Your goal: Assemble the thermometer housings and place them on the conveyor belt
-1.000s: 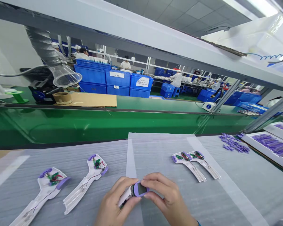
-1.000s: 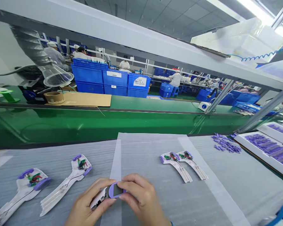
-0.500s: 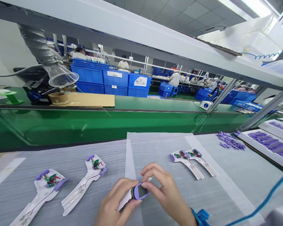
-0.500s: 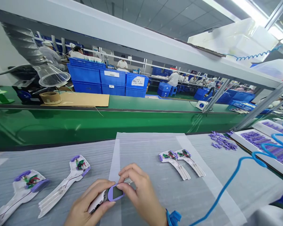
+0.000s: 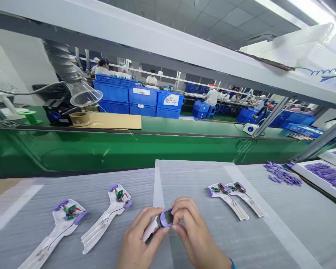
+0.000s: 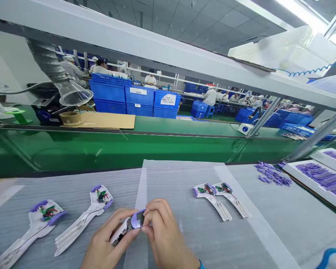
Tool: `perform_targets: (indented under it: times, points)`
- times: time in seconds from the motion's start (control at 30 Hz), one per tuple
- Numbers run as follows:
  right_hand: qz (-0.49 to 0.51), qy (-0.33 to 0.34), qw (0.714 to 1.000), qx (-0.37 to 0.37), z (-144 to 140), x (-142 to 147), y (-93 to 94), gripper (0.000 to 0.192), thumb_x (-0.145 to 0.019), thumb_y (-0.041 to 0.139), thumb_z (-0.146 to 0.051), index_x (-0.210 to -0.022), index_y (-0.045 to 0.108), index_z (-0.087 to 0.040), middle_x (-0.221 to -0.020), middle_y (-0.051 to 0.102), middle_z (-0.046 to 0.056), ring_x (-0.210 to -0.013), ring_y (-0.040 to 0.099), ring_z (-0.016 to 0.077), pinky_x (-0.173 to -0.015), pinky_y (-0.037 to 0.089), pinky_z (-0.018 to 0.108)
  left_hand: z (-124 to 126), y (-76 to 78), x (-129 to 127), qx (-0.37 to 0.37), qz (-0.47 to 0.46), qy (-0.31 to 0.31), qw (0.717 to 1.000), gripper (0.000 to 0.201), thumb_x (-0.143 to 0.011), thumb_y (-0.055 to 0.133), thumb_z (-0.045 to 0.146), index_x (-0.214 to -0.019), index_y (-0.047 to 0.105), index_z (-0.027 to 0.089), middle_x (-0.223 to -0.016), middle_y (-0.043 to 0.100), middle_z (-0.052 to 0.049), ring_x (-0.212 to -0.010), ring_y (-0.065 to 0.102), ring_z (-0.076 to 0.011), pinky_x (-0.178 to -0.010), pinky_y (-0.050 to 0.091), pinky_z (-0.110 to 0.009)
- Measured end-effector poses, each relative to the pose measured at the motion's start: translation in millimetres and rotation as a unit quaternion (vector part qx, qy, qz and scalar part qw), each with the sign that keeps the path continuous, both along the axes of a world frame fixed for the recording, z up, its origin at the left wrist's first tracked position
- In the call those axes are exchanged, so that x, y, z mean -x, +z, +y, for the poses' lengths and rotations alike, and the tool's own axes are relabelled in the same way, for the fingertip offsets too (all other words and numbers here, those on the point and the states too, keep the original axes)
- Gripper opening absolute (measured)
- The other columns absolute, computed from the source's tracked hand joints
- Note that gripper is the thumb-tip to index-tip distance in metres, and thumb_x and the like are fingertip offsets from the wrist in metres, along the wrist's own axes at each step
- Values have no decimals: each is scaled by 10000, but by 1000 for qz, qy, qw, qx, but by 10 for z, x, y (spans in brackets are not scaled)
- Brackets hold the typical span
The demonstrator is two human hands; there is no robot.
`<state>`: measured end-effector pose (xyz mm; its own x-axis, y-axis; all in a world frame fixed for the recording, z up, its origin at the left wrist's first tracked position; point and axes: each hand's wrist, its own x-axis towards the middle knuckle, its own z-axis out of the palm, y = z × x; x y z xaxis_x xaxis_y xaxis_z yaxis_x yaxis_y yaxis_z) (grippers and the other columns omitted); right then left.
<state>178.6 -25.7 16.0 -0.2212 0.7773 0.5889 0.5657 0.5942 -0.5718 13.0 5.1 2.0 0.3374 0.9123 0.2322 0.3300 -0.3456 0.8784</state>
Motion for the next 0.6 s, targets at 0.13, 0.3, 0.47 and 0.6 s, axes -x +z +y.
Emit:
perform_targets:
  times: [0.13,0.3,0.47,0.6]
  points:
    - [6,-1,1000,-19,-15,2,-44,136,-966,326,-160,-894,431,-208,-957,481,54,-1004,485,192,-844,429,317,19,-6,5,15,-14,18,1000,169,-806,613,304,-970,619,263,-976,653,0,-912,616,-190,-765,479,-235]
    - [132,-113,984,33,-32,157,-200,136,-923,462,-290,-1037,413,-234,-1055,494,45,-949,499,176,-790,435,277,33,-48,-34,-27,-46,67,996,170,-829,579,307,-993,590,262,-972,630,-7,-897,605,-186,-768,476,-245]
    - [232,-214,943,107,19,415,-271,340,-772,639,-365,-1054,498,-238,-870,528,-5,-760,468,170,-681,406,261,17,-158,-106,-91,-67,99,989,172,-827,532,233,-986,587,272,-1001,579,-16,-958,583,-190,-774,473,-249]
    - [267,-225,933,87,47,477,-270,319,-740,639,-303,-1032,531,-230,-898,566,-3,-721,463,157,-657,386,254,-6,-206,-151,-72,-99,99,988,192,-805,557,234,-987,604,270,-1009,569,-28,-962,576,-208,-798,473,-279]
